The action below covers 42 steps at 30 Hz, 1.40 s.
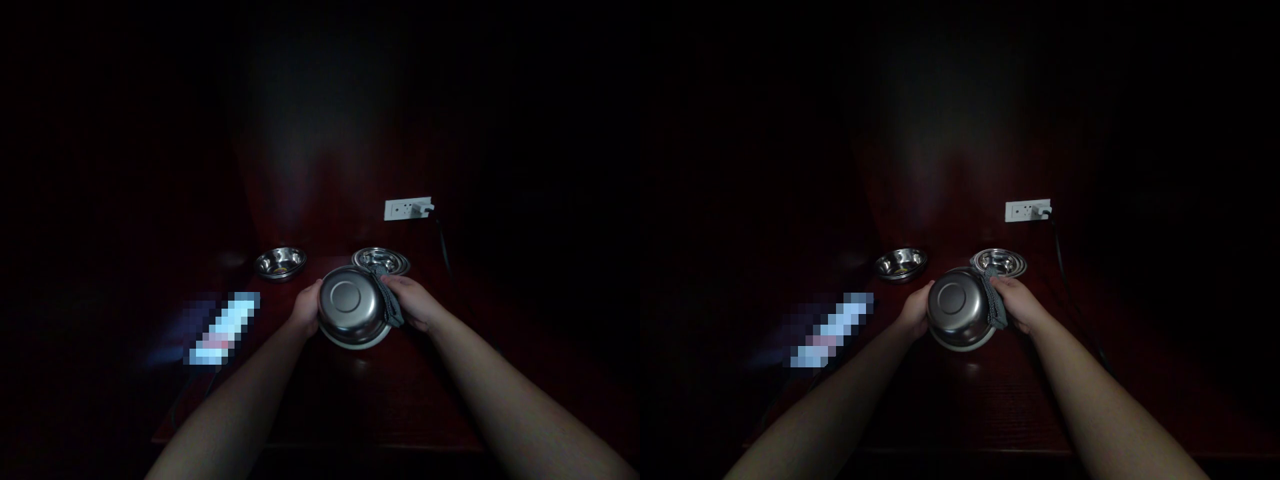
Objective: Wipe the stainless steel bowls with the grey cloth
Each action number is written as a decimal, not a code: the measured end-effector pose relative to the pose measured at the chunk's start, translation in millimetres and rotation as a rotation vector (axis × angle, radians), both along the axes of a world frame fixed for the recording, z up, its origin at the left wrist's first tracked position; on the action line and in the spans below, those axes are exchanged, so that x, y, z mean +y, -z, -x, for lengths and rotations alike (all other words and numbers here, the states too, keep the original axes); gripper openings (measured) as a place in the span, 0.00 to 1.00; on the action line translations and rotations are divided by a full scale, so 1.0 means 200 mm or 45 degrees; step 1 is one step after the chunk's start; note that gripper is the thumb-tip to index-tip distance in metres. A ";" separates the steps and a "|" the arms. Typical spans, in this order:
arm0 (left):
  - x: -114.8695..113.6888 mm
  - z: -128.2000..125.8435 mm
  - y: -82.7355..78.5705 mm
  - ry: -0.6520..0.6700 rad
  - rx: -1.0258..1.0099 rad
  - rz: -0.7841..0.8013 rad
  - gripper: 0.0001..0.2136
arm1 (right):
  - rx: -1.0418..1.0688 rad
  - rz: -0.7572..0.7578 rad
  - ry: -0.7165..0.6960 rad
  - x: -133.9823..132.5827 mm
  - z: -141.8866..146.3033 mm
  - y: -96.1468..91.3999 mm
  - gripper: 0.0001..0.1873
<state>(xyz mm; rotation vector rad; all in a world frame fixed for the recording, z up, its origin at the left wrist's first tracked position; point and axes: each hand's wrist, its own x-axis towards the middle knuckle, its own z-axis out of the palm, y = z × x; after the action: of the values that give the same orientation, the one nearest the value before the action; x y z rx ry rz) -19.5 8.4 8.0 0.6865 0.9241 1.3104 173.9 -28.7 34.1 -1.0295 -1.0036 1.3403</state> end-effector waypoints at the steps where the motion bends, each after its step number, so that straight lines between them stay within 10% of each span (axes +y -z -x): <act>1: 0.00 0.00 0.00 0.000 -0.003 -0.010 0.08 | 0.019 0.013 0.015 0.00 0.01 0.00 0.09; 11: -0.02 -0.01 0.01 0.317 -0.136 -0.044 0.10 | 0.025 -0.192 0.460 0.05 0.03 0.06 0.17; 20: 0.01 -0.01 0.02 -0.006 0.110 -0.056 0.11 | -0.098 -0.219 0.337 0.02 0.06 0.05 0.21; 34: -0.03 0.04 -0.01 0.317 0.275 -0.123 0.11 | -0.082 0.009 0.083 -0.02 0.03 0.01 0.12; 42: -0.02 0.00 0.01 0.223 0.148 -0.146 0.12 | 0.035 -0.049 0.214 0.03 0.02 0.03 0.12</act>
<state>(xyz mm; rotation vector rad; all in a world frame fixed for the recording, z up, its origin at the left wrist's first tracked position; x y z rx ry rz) -20.2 4.6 6.0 0.9202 0.8656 1.1841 170.5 -22.0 28.1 -1.0405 -0.8985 1.1900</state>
